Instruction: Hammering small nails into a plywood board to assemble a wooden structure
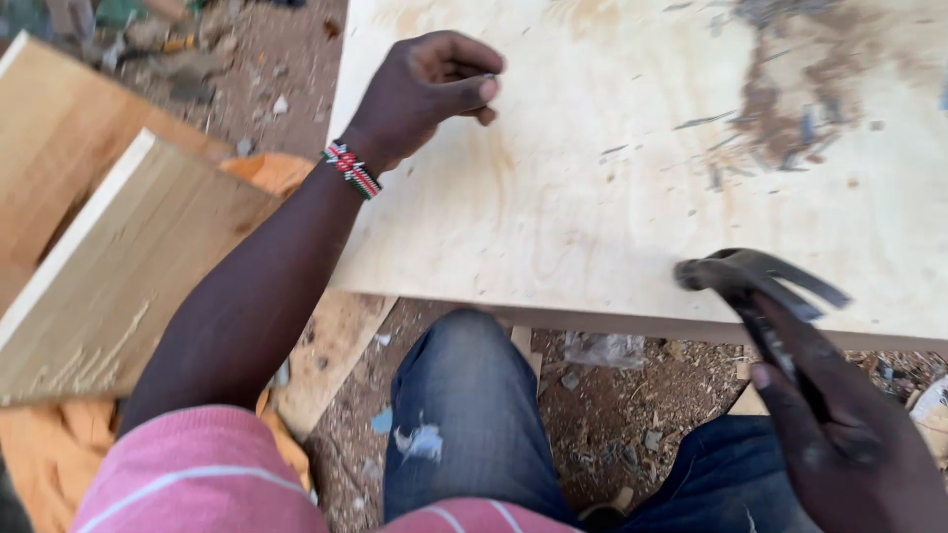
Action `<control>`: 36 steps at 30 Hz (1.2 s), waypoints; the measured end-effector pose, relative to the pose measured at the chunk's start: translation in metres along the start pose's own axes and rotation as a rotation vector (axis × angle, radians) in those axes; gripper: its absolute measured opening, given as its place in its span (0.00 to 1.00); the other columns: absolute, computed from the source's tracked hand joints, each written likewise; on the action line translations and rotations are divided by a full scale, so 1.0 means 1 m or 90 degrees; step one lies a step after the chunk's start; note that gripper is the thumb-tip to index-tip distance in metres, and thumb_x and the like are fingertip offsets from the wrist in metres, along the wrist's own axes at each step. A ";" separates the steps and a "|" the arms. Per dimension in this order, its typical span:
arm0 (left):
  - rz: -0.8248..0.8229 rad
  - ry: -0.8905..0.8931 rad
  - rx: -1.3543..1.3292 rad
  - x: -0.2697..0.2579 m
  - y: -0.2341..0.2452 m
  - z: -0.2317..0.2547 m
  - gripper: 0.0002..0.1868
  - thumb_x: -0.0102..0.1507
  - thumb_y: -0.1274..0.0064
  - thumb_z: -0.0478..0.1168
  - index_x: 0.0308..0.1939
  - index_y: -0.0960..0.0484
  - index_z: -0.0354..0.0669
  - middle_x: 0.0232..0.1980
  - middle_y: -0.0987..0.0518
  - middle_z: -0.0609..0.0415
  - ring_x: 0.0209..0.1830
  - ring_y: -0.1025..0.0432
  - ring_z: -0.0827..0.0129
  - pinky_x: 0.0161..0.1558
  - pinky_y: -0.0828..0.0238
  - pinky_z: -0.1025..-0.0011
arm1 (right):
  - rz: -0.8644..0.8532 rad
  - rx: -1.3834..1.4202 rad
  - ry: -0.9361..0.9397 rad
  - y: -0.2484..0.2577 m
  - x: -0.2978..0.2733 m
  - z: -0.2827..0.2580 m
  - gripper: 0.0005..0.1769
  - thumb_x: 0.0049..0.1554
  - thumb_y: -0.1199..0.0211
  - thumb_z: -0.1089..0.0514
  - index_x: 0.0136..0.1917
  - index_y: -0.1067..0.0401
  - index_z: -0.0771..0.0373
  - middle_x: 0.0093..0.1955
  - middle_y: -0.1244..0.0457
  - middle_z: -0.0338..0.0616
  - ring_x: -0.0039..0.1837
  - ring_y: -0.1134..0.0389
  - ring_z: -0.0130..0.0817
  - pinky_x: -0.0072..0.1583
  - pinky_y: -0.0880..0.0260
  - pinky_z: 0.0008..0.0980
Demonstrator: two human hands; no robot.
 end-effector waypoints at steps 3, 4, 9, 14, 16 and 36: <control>-0.040 0.005 -0.012 -0.026 -0.011 0.001 0.12 0.65 0.37 0.38 0.48 0.17 0.36 0.38 0.18 0.50 0.32 0.20 0.69 0.39 0.18 0.75 | 0.106 -0.006 0.072 -0.005 -0.010 0.001 0.30 0.63 0.45 0.66 0.78 0.34 0.69 0.72 0.35 0.55 0.68 0.36 0.39 0.69 0.42 0.35; -0.029 0.008 -0.015 -0.035 -0.010 0.004 0.12 0.65 0.37 0.38 0.48 0.17 0.36 0.38 0.18 0.50 0.32 0.20 0.69 0.39 0.18 0.75 | 0.095 -0.011 0.076 -0.009 -0.010 0.010 0.30 0.63 0.45 0.66 0.78 0.34 0.69 0.72 0.35 0.55 0.68 0.36 0.39 0.69 0.42 0.35; -0.247 -0.034 0.256 -0.080 -0.029 0.011 0.10 0.66 0.39 0.45 0.48 0.12 0.49 0.47 0.12 0.57 0.46 0.19 0.76 0.51 0.26 0.75 | 0.067 0.081 -0.073 -0.014 -0.010 0.035 0.37 0.64 0.47 0.60 0.85 0.38 0.61 0.31 0.46 0.54 0.26 0.53 0.39 0.31 0.53 0.35; -0.212 -0.075 0.309 -0.079 -0.023 -0.004 0.08 0.68 0.41 0.46 0.49 0.11 0.56 0.46 0.16 0.61 0.49 0.31 0.66 0.54 0.36 0.66 | 0.074 0.076 -0.070 -0.019 -0.006 0.029 0.35 0.64 0.46 0.61 0.84 0.37 0.61 0.29 0.48 0.51 0.26 0.53 0.37 0.31 0.53 0.34; -0.212 -0.130 0.357 -0.066 -0.019 -0.010 0.09 0.70 0.44 0.48 0.50 0.12 0.57 0.49 0.17 0.64 0.47 0.37 0.69 0.49 0.42 0.68 | 0.082 0.077 -0.067 -0.019 -0.004 0.026 0.35 0.64 0.46 0.61 0.84 0.37 0.61 0.29 0.48 0.50 0.27 0.53 0.36 0.31 0.53 0.33; -0.098 -0.288 0.337 -0.006 0.001 -0.026 0.05 0.68 0.42 0.40 0.39 0.12 0.48 0.43 0.14 0.63 0.43 0.27 0.75 0.54 0.39 0.68 | 0.016 -0.041 0.248 -0.036 0.103 -0.144 0.30 0.71 0.47 0.58 0.84 0.39 0.64 0.47 0.38 0.54 0.37 0.39 0.37 0.40 0.36 0.35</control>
Point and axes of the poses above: each hand's wrist, its own x-axis towards the middle knuckle, its own y-axis out of the back of the hand, z = x × y, the point moved 7 cm from there along x, towards the middle knuckle
